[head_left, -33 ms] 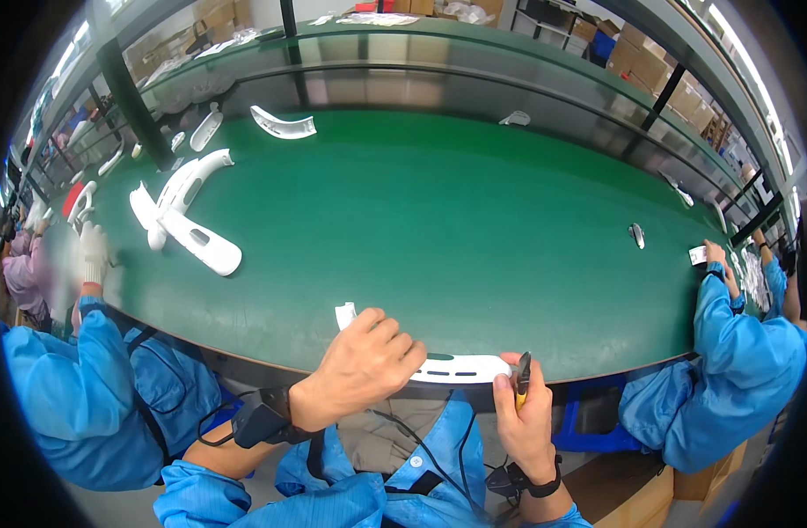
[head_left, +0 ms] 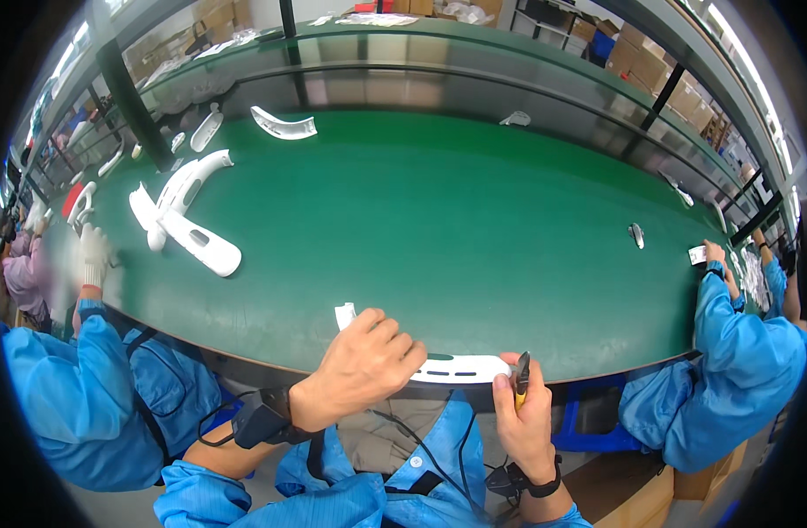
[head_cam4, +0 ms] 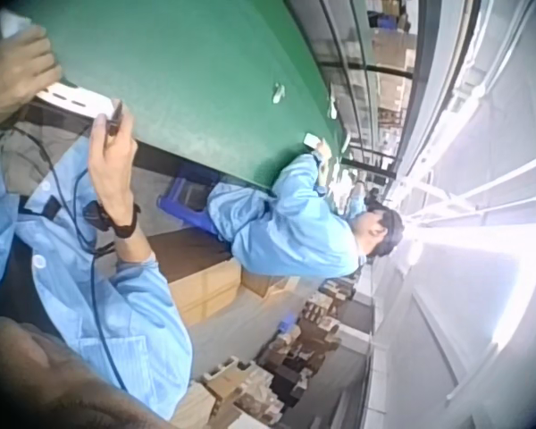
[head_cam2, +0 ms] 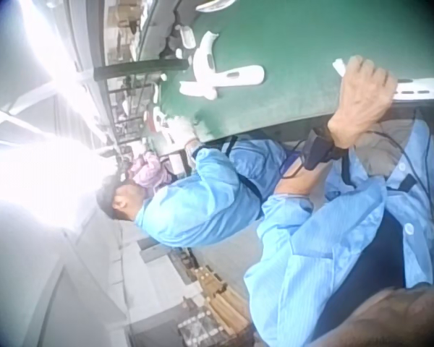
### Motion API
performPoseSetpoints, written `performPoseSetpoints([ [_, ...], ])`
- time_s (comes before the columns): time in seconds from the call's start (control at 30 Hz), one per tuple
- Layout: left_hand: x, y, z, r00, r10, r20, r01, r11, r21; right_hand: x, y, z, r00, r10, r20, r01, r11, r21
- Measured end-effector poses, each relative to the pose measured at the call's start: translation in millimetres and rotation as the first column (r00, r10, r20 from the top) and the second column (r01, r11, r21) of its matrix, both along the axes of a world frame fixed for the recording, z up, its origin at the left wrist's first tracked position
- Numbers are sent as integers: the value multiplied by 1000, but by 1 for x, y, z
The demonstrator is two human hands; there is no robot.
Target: Trimming and assembling white plastic components in a factory setting.
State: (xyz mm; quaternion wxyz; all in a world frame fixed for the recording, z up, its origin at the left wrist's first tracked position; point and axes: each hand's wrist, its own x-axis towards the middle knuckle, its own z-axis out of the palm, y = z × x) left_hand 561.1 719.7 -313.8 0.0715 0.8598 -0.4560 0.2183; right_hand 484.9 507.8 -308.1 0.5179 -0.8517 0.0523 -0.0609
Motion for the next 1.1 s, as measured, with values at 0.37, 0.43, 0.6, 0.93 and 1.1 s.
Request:
performPoseSetpoints([
  [0.37,-1,-3,-1,991,-128,31,126,990,64,-1,5,8,999,-17,-48,14,998,-56],
  [0.43,-1,0,-2,987,-145,69,141,988,57,-1,8,7,1000,-12,-6,12,999,-40],
  [0.6,0,-2,6,989,-143,-40,143,990,-15,2,15,16,1000,9,10,-8,997,-71],
  [0.93,51,-12,25,913,30,-408,-39,999,-12,20,-18,-2,972,-142,189,7,816,578],
  [1.1,164,-27,3,739,11,-674,-390,822,-414,49,-33,-16,812,-337,477,-86,739,668],
])
